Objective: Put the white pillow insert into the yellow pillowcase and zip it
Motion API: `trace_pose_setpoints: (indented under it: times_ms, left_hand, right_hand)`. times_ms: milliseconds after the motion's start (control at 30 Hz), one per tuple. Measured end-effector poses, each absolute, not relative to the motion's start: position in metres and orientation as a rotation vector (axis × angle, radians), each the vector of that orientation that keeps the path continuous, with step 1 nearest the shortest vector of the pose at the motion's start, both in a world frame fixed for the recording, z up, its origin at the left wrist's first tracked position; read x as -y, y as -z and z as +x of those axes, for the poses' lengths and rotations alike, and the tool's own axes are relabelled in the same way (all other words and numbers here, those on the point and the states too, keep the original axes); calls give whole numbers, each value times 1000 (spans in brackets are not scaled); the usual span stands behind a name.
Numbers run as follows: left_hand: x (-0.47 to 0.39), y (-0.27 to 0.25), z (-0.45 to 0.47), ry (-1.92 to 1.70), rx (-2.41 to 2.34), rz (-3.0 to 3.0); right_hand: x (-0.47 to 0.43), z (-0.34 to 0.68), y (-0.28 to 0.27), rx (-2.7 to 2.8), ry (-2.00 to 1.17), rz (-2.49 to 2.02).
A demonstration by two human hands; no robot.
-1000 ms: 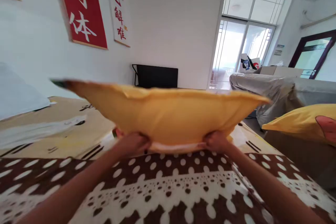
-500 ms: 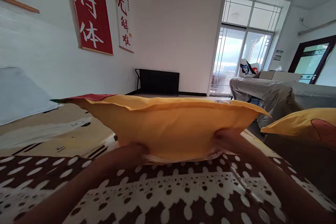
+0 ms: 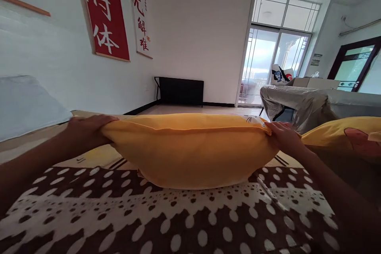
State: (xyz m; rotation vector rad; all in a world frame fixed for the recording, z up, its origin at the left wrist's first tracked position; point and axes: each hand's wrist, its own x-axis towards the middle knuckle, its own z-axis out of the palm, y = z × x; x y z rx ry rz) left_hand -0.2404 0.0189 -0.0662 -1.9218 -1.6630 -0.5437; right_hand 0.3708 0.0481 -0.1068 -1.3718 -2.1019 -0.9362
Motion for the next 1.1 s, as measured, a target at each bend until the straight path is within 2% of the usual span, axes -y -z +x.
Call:
trace_pose_setpoints:
  times_ms: [100,300,367,533,767,933,1000,1100]
  left_hand:
    - [-16,68,-244,538,1593,-2046]
    - [0,63,-246,629,1470,-2020]
    - [3,65,-240,616,1475,-1917]
    - [12,69,-218,580,1554,-1788]
    - [36,60,-218,598,1706,-1922]
    - [36,6,-193,150,1590,-1808]
    - [33,-25,-168,210,1561,-1667]
    - [29,-55,-135,547,1566,-1363]
  right_hand:
    - [-45,369,103,2136,973,-1363]
    - [-53,407,110,2284,535,-1280]
    - [-55,412,116,2312,481,-1282]
    - [-45,400,121,2285,602,-1356]
    - [-18,384,116,2063,903,-1653]
    - [-19,360,72,1960,900,-1856]
    - [-21,345,39,1881,957,-1835]
    - [-21,328,-3,1515,1018,-1788]
